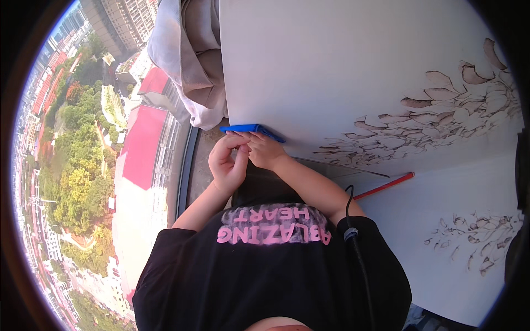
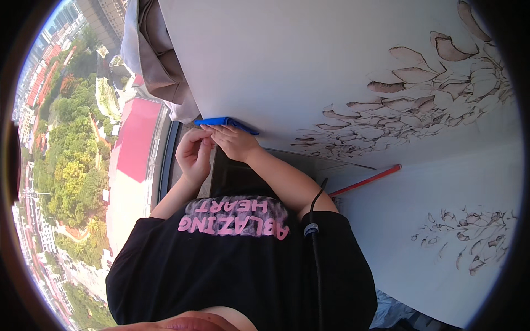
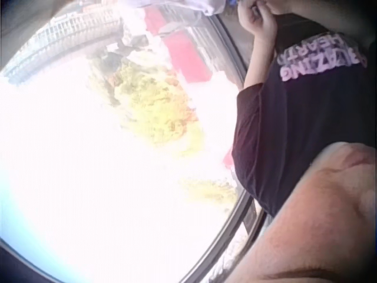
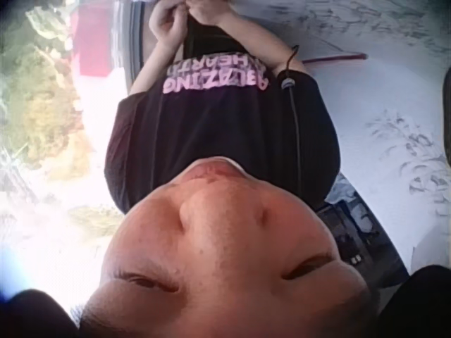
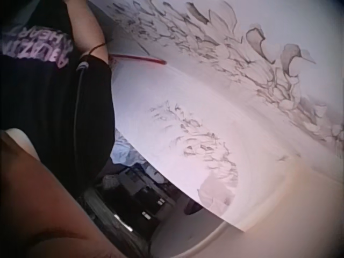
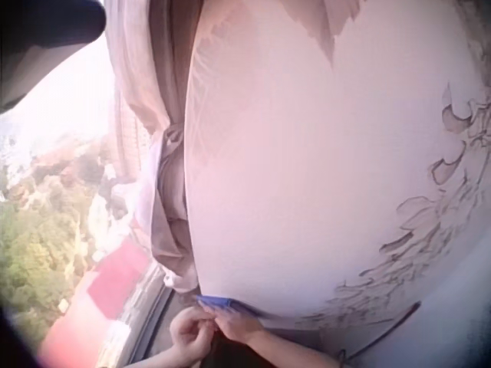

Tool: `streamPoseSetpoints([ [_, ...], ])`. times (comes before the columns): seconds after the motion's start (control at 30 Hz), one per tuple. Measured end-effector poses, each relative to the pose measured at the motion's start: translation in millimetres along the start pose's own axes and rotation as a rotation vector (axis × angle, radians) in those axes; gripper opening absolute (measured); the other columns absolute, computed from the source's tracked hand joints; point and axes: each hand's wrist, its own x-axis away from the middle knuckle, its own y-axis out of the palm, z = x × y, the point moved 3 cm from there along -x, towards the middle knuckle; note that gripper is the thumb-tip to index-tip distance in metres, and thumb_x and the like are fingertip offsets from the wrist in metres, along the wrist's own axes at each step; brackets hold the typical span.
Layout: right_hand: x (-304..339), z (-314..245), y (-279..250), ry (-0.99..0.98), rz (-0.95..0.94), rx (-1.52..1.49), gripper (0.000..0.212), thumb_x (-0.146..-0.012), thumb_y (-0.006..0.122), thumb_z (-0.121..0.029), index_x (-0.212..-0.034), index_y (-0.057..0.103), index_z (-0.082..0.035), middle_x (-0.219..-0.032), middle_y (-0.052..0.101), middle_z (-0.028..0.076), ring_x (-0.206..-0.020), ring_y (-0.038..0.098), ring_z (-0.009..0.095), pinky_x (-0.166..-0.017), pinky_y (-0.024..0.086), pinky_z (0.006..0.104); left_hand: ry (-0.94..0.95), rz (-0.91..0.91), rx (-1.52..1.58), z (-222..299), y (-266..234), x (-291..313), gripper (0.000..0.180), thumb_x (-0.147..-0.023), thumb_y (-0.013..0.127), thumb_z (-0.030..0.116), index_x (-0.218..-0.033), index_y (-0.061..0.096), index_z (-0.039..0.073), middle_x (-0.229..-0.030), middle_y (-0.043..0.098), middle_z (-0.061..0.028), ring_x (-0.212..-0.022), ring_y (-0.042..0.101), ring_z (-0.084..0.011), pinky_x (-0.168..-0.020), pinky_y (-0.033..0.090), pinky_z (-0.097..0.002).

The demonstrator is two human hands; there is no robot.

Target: The person wipes a window sill and a wall with a blue cloth, then moves to a round bed to fold and arrange a white duvet. The person handles the duvet repeatedly, smoothing and folding sections of the bedding.

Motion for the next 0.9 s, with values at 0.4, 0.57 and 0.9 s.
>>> streamPoseSetpoints([
  [0.4,21,82,-144,0.371,0.593,0.428,0.046,-0.088,0.051,-0.025,-0.134,0.053,-0.024,-0.148,0.040,-0.003,-0.140,0.029,0.024,-0.115,0.002,0.0495,-0.040,-0.179,-0.003,-10,43,-1,0.013,-0.083,0.056,-0.008,-0.094,0.062,-0.002,-0.079,0.062,-0.0082,-0.068,0.058,-0.0134,-0.064,0.046,-0.0241],
  [0.57,54,137,-209,0.546,0.806,0.470,0.050,-0.084,0.050,-0.021,-0.134,0.054,-0.019,-0.148,0.039,0.007,-0.143,0.022,0.031,-0.114,-0.001,0.0524,0.132,-0.333,-0.096,-3,77,-3,0.014,-0.081,0.056,-0.009,-0.091,0.062,-0.001,-0.078,0.063,-0.0099,-0.067,0.059,-0.0156,-0.063,0.046,-0.0251],
  [0.9,134,109,-118,0.338,0.405,0.363,0.050,-0.084,0.056,-0.028,-0.133,0.052,-0.036,-0.143,0.044,-0.014,-0.138,0.030,0.013,-0.114,0.011,0.0424,0.259,-0.513,-0.135,5,155,-1,0.017,-0.077,0.058,-0.011,-0.090,0.064,-0.001,-0.079,0.062,-0.0098,-0.067,0.059,-0.0182,-0.061,0.047,-0.0263],
])
